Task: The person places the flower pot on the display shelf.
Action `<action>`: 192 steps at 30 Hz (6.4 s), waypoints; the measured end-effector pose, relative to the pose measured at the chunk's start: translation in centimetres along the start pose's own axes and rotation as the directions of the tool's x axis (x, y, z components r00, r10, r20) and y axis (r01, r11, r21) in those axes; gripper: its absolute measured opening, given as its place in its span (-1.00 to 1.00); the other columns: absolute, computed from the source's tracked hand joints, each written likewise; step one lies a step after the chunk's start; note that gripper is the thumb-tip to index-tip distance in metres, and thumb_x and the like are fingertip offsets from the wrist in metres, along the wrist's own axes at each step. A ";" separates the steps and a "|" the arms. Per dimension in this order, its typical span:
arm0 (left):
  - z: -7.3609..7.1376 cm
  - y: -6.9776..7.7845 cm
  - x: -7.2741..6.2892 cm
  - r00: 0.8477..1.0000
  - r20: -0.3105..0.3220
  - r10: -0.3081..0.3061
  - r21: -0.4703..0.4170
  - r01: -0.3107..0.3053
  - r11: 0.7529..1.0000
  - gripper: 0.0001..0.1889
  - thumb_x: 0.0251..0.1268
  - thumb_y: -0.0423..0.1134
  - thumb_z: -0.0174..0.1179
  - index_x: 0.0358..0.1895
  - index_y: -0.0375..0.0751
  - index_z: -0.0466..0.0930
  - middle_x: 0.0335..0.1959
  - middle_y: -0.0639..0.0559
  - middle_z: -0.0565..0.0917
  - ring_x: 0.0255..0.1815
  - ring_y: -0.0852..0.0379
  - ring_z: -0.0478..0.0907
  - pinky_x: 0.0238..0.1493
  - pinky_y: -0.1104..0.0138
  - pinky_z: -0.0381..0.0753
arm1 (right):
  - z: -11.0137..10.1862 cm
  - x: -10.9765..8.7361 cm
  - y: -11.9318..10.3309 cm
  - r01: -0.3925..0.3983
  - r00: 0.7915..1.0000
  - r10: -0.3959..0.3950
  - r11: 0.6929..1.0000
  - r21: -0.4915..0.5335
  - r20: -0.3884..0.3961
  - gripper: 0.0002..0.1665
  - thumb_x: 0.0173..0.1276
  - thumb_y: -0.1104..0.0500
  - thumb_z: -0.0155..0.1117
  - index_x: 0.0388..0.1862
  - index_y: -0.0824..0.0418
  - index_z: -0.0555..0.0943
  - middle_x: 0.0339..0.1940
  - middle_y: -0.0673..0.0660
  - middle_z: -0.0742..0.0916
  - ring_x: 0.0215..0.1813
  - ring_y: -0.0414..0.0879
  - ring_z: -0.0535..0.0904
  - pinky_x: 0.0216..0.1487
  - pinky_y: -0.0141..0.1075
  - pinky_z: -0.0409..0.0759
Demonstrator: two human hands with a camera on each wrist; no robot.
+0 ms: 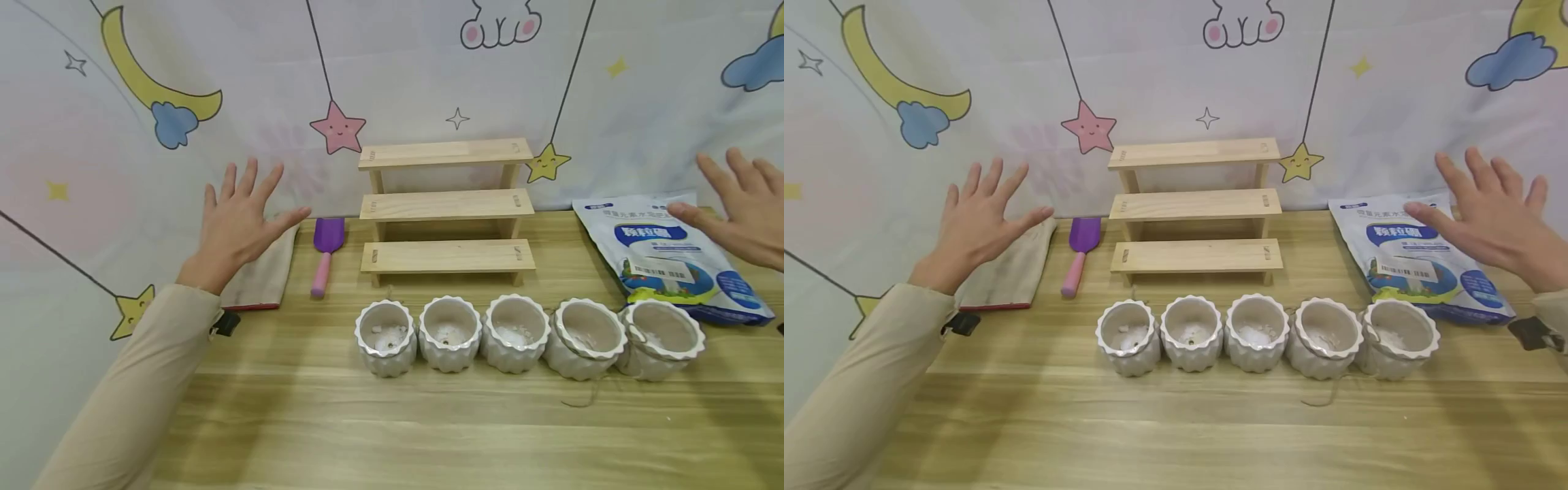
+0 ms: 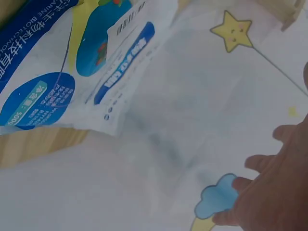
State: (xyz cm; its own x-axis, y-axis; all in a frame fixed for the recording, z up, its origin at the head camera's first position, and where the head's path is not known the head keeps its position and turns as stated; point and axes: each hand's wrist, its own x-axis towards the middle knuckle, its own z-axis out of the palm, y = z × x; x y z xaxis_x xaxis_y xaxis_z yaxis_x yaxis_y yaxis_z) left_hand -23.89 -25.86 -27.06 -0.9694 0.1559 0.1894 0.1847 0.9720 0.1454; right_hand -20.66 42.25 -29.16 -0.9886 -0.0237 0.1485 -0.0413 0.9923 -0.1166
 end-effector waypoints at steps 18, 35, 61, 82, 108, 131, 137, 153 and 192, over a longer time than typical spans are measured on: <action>-1.0 1.5 0.7 0.995 -0.095 -0.007 -0.212 -0.013 0.977 0.01 0.43 0.60 -0.12 0.77 0.17 -0.09 0.77 -0.11 -0.20 0.74 -0.28 -0.32 0.59 -0.36 -0.30 | -2.2 -0.2 -1.1 0.002 0.998 -0.016 0.971 0.238 0.053 0.06 0.72 -0.40 -0.32 0.73 0.18 -0.49 0.69 0.37 -0.38 0.66 0.41 -0.51 0.55 0.34 -0.52; 0.0 3.3 0.7 0.980 -0.186 -0.074 -0.591 -0.051 0.805 -0.18 0.51 0.32 0.15 0.73 0.30 0.10 0.74 0.16 0.03 0.73 0.07 -0.11 0.68 -0.05 -0.15 | -1.0 -0.4 -0.4 0.052 0.998 -0.003 0.575 0.816 -0.061 0.02 0.63 -0.29 0.13 0.80 -0.26 -0.21 0.80 -0.02 -0.08 0.76 -0.01 -0.36 0.61 -0.02 -0.53; 6.7 5.3 0.4 0.956 -0.187 -0.226 -0.911 -0.083 0.403 -0.48 0.45 -0.19 0.43 0.42 -0.17 0.62 0.36 -0.08 0.65 0.37 -0.03 0.58 0.34 0.23 0.57 | 2.6 -5.3 1.9 0.298 0.943 -0.278 0.471 0.830 -0.181 -0.30 0.70 0.49 -0.10 0.74 0.23 0.16 0.56 -0.01 0.51 0.45 -0.35 0.46 0.21 -0.60 0.49; 12.4 5.5 -0.2 0.977 -0.011 -0.213 -0.944 0.061 0.324 -0.58 0.41 -0.30 0.46 0.24 -0.40 0.68 0.21 -0.31 0.71 0.06 0.14 0.69 0.22 0.31 0.62 | 5.4 -6.2 2.4 0.094 0.981 -0.186 0.713 0.695 0.059 -0.42 0.61 0.45 0.18 0.54 0.24 0.46 0.23 -0.48 0.62 0.15 -0.60 0.55 -0.01 -0.71 0.48; 14.4 6.8 0.0 0.970 0.072 -0.233 -0.918 0.156 0.366 -0.66 0.35 -0.40 0.47 0.15 -0.39 0.74 0.08 -0.28 0.77 -0.10 0.14 0.75 -0.04 0.39 0.72 | 6.9 -7.5 3.6 0.057 0.870 -0.428 0.581 0.812 0.245 -0.15 0.41 0.64 0.25 0.63 0.28 0.33 0.45 -0.36 0.55 0.31 -0.46 0.52 0.05 -0.44 0.68; 15.3 7.1 -0.3 0.968 0.078 -0.238 -0.906 0.168 0.389 -0.64 0.34 -0.26 0.52 0.13 -0.33 0.78 0.08 -0.21 0.79 0.00 0.08 0.69 -0.07 0.44 0.64 | 8.9 -9.5 4.4 0.234 0.882 -0.461 0.602 0.764 0.094 0.05 0.07 0.74 0.44 0.56 0.27 0.42 0.44 -0.37 0.53 0.34 -0.59 0.41 0.18 -0.70 0.41; 15.3 7.2 -0.4 0.972 0.070 -0.222 -0.913 0.152 0.378 -0.64 0.33 -0.27 0.53 0.13 -0.34 0.78 0.08 -0.23 0.78 -0.04 0.14 0.69 -0.09 0.45 0.65 | 8.9 -10.0 4.3 0.155 0.907 -0.397 0.628 0.763 0.143 0.11 0.09 0.71 0.45 0.52 -0.05 0.46 0.39 -0.45 0.51 0.29 -0.67 0.36 0.12 -0.71 0.43; 15.5 7.0 -0.3 0.975 0.066 -0.214 -0.909 0.147 0.390 -0.65 0.36 -0.26 0.50 0.13 -0.35 0.78 0.10 -0.22 0.78 -0.02 0.15 0.67 -0.07 0.48 0.62 | 9.4 -10.9 2.9 0.244 0.924 -0.381 0.659 0.711 0.036 0.18 -0.07 0.66 0.60 0.58 0.23 0.41 0.40 -0.44 0.49 0.29 -0.66 0.39 0.13 -0.76 0.33; 15.6 7.8 -0.4 0.974 0.041 -0.223 -0.911 0.128 0.391 -0.63 0.33 -0.25 0.53 0.13 -0.34 0.79 0.09 -0.21 0.79 -0.06 0.17 0.70 -0.05 0.46 0.65 | 9.1 -11.6 2.0 0.187 0.955 -0.291 0.726 0.661 0.050 0.23 -0.04 0.57 0.66 0.65 0.20 0.35 0.34 -0.49 0.46 0.25 -0.73 0.34 0.15 -0.77 0.28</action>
State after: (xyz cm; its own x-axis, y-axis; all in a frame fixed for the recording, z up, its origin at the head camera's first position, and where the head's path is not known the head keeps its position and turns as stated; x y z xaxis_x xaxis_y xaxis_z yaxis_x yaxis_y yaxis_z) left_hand -24.56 -15.62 -41.17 -0.9921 -0.0575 0.1119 0.0950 0.2401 0.9661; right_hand -10.56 43.37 -40.09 -0.9398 -0.3173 0.1268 -0.3101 0.6361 -0.7065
